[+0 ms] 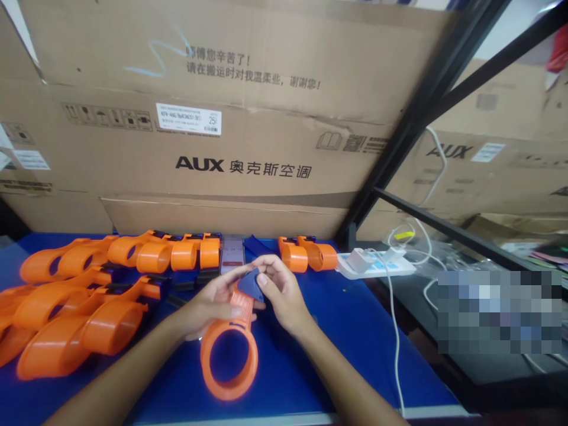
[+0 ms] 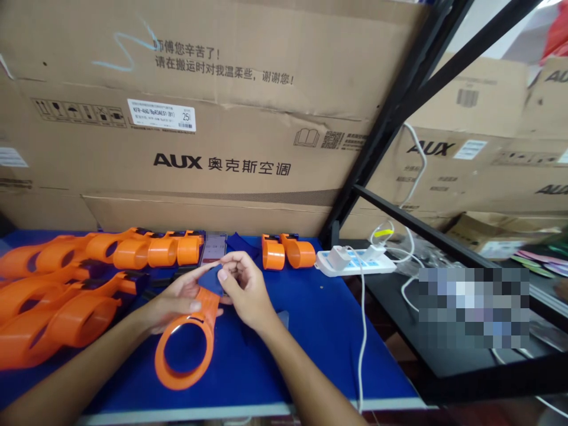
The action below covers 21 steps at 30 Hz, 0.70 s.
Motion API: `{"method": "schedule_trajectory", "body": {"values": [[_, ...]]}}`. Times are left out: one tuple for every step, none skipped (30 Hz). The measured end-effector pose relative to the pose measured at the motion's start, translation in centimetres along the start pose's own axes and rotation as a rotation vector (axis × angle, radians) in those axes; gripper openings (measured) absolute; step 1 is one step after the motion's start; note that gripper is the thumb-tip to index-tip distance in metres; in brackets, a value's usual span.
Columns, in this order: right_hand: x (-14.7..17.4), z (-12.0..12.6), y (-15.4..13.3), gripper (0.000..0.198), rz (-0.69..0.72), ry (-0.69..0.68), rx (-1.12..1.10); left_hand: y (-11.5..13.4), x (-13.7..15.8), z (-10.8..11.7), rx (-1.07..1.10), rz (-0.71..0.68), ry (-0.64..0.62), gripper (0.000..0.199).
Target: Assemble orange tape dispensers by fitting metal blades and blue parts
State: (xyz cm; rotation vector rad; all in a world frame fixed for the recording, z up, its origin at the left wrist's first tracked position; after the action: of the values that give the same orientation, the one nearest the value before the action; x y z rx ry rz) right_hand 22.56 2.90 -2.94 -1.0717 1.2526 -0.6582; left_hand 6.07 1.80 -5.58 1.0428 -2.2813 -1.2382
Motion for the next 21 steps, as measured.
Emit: {"method": "schedule_trajectory", "body": {"values": [[0.03,-0.05,0.03,0.031,0.004,0.010,0.019,0.05,-0.05,0.03,0.013,-0.012,-0.001,0.072],[0.06,-0.13,0.05,0.031,0.006,0.012,0.040,0.05,-0.11,0.14,0.019,-0.021,0.017,0.066],[0.10,-0.24,0.07,0.031,0.005,0.007,0.061,0.02,-0.20,0.30,0.012,-0.028,0.050,0.062],[0.14,-0.36,0.07,0.030,0.001,-0.002,0.079,-0.04,-0.30,0.50,-0.009,-0.033,0.095,0.060],[0.19,-0.49,0.06,0.030,-0.003,-0.013,0.091,-0.10,-0.40,0.69,-0.042,-0.035,0.143,0.057],[0.24,-0.62,0.04,0.030,-0.010,-0.028,0.094,-0.14,-0.49,0.86,-0.083,-0.037,0.189,0.056],[0.29,-0.74,0.03,0.030,-0.019,-0.043,0.088,-0.16,-0.58,0.96,-0.122,-0.036,0.222,0.055],[0.34,-0.85,0.01,0.030,-0.027,-0.056,0.078,-0.16,-0.66,1.00,-0.153,-0.036,0.241,0.054],[0.37,-0.92,-0.01,0.029,-0.032,-0.063,0.067,-0.13,-0.72,0.99,-0.176,-0.038,0.249,0.055],[0.39,-0.96,-0.02,0.029,-0.034,-0.068,0.057,-0.08,-0.76,0.94,-0.193,-0.041,0.253,0.056],[0.39,-0.99,0.00,0.029,-0.035,-0.071,0.049,-0.02,-0.77,0.89,-0.209,-0.045,0.259,0.057],[0.38,-1.01,0.04,0.029,-0.035,-0.074,0.042,0.04,-0.75,0.84,-0.222,-0.050,0.270,0.058],[0.36,-1.01,0.12,0.030,-0.035,-0.078,0.035,0.09,-0.72,0.81,-0.232,-0.052,0.284,0.059],[0.34,-1.01,0.21,0.030,-0.036,-0.082,0.029,0.11,-0.69,0.78,-0.238,-0.053,0.296,0.061],[0.31,-1.01,0.32,0.031,-0.037,-0.086,0.026,0.12,-0.66,0.75,-0.241,-0.050,0.303,0.062],[0.28,-0.98,0.44,0.031,-0.039,-0.086,0.027,0.11,-0.64,0.71,-0.242,-0.045,0.304,0.062],[0.25,-0.94,0.54,0.031,-0.039,-0.084,0.036,0.09,-0.63,0.66,-0.243,-0.039,0.302,0.061],[0.23,-0.89,0.62,0.030,-0.039,-0.081,0.049,0.07,-0.63,0.61,-0.244,-0.035,0.299,0.060],[0.22,-0.85,0.67,0.030,-0.039,-0.077,0.063,0.06,-0.64,0.54,-0.247,-0.034,0.296,0.058],[0.22,-0.81,0.70,0.030,-0.038,-0.074,0.074,0.06,-0.65,0.46,-0.250,-0.036,0.294,0.056],[0.23,-0.79,0.71,0.030,-0.037,-0.075,0.079,0.08,-0.66,0.38,-0.253,-0.042,0.292,0.055]]}}
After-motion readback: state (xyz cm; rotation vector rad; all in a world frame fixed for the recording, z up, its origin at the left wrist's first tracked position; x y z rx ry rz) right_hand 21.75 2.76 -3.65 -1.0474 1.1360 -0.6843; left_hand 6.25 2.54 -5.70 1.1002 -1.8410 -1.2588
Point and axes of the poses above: each hand's wrist, its own x-axis away from the middle knuckle, its own z-axis out of the back of the hand, y = z × x, the point moved 3 cm from there along -x, towards the middle knuckle, and after that the axes turned 4 degrees about z, right-handed, at the moved point
